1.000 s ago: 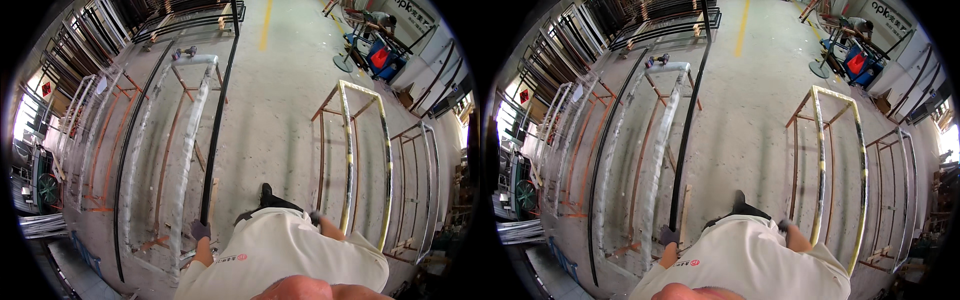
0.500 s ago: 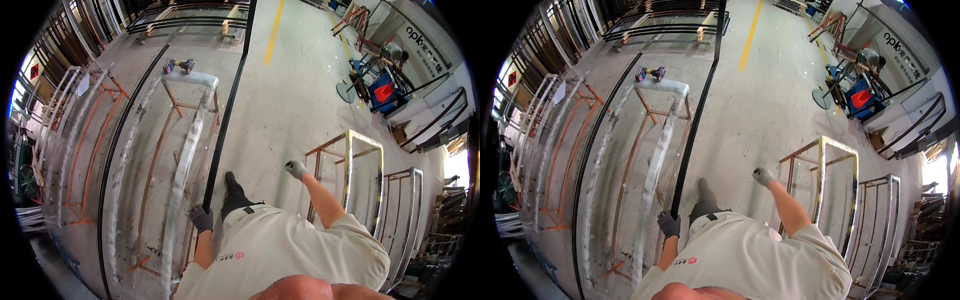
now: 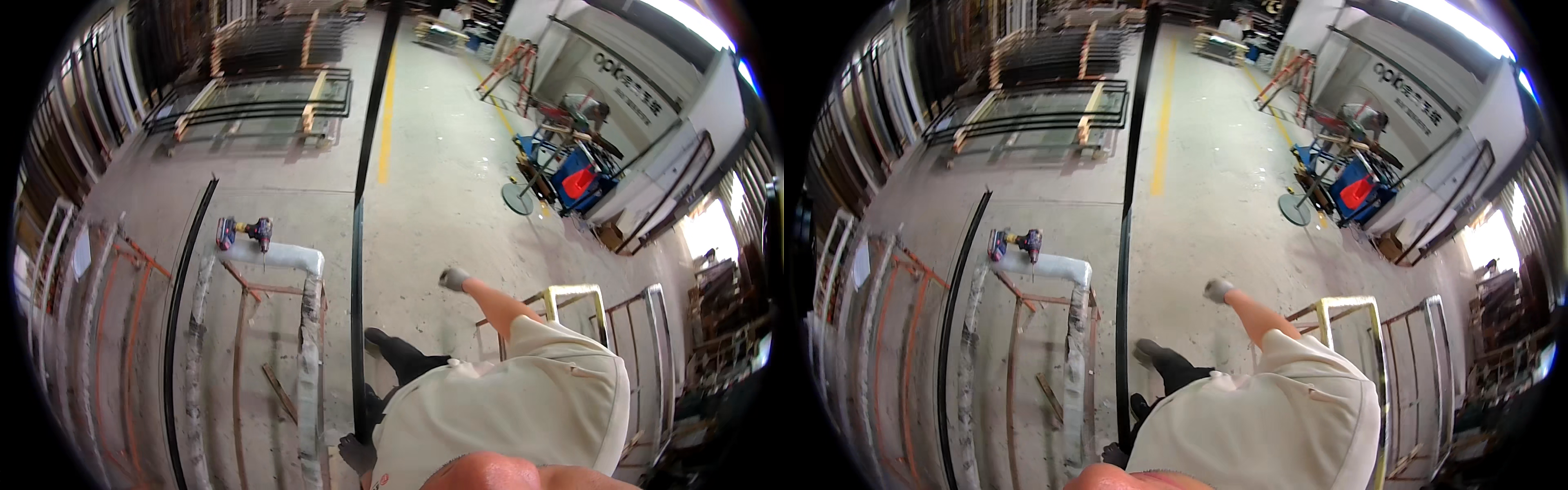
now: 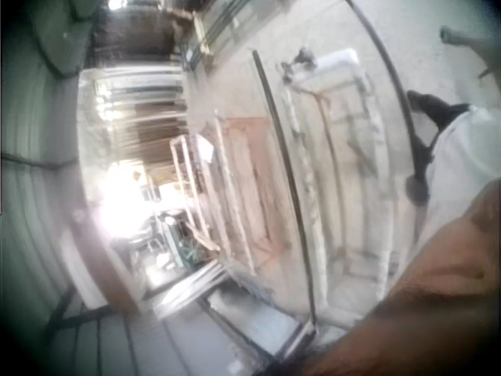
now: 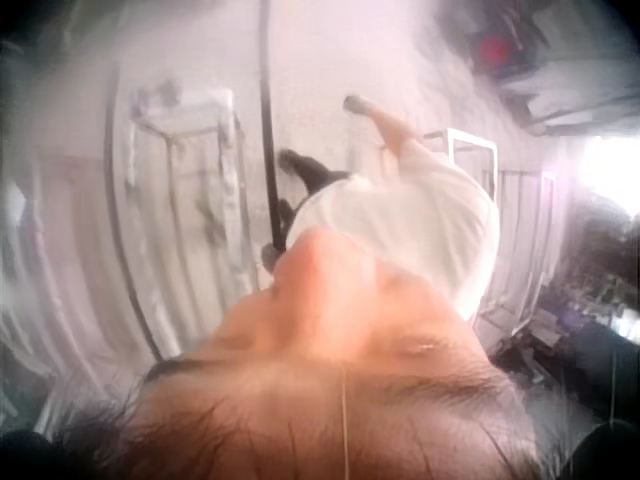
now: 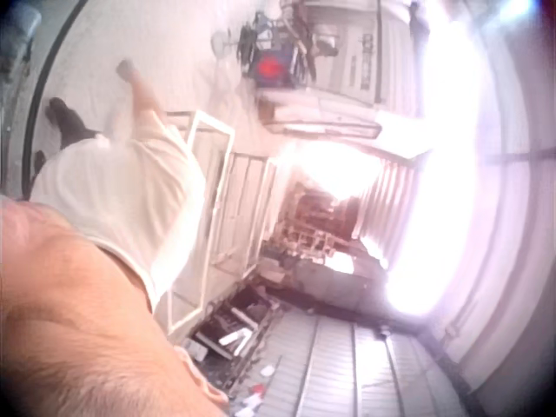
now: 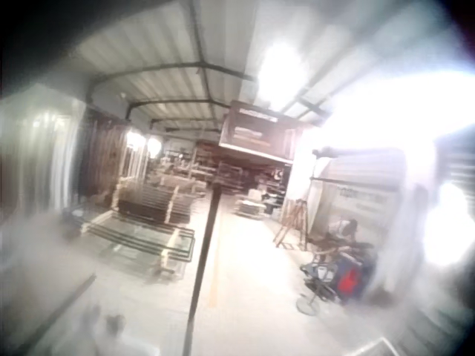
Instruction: The person assembles a rectangular window frame by positioning metal profiles on a jig and securing them with a cordless drill. They then apply sealant along the frame's edges using a caulking gun.
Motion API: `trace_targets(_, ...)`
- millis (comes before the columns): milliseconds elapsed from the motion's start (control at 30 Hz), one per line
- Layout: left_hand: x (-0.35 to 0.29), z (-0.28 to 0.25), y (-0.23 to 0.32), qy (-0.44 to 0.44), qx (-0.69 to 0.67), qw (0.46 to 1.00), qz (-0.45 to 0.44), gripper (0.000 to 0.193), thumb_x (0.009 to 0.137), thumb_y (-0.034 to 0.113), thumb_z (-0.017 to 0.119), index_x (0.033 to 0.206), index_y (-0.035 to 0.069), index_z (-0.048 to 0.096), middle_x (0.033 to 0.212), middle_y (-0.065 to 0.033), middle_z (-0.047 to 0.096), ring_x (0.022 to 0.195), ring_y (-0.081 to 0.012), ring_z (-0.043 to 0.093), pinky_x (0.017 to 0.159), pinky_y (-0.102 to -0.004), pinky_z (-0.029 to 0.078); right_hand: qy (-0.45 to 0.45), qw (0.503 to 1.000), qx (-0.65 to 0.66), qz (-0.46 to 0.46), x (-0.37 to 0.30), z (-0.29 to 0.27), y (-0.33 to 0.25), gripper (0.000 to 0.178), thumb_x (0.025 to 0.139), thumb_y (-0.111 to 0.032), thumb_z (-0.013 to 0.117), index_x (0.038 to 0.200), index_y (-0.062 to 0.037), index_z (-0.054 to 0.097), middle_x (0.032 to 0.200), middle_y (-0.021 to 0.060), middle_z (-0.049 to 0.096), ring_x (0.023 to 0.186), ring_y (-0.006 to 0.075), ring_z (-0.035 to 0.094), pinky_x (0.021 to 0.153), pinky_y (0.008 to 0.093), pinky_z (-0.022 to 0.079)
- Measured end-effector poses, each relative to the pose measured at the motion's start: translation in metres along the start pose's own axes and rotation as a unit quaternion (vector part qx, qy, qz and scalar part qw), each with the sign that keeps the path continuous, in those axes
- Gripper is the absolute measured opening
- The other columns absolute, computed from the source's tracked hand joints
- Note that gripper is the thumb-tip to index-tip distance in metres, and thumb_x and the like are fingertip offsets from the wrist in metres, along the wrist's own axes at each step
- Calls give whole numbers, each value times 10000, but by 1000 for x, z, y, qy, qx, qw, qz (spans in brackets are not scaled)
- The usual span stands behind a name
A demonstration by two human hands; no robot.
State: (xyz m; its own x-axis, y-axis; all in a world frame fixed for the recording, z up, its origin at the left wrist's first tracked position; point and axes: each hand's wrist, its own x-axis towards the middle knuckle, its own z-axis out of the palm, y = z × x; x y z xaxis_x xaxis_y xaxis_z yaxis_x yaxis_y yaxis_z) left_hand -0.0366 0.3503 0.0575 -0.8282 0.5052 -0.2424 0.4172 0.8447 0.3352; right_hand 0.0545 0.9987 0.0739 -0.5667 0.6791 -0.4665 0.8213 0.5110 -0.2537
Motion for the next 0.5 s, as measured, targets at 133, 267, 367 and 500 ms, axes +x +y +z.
trace_targets(133,-3,-3,18,-44,16,995,-93,420,820,403,711,962,14,640,942,-174,624,929,-381,624,830,-500,503,73,993,93,7,143,-106,-69,721,829,-463,784,1394,-100,521,1227,181,676,1115,327,655,941,440,531)
trace_targets(267,15,35,33,-18,56,984,-169,427,851,406,680,1026,17,653,1029,-197,636,981,-397,628,872,-507,502,132,977,164,-35,261,-199,-176,1016,749,-487,839,1528,-63,345,1476,247,493,1350,401,493,1118,421,422)
trace_targets(367,20,70,32,2,90,978,-186,437,875,408,657,1073,19,662,1094,-214,646,1019,-409,631,904,-511,502,192,956,194,-109,332,-232,-234,1055,706,-473,882,1520,-62,351,1474,215,491,1343,353,492,1101,431,434)
trace_targets(500,41,121,-17,16,99,993,-56,455,906,411,627,1137,21,675,1181,-237,659,1071,-426,635,947,-518,501,249,926,177,-221,468,-272,-67,612,776,-297,863,1282,-89,588,1133,59,659,1020,210,613,873,368,543)
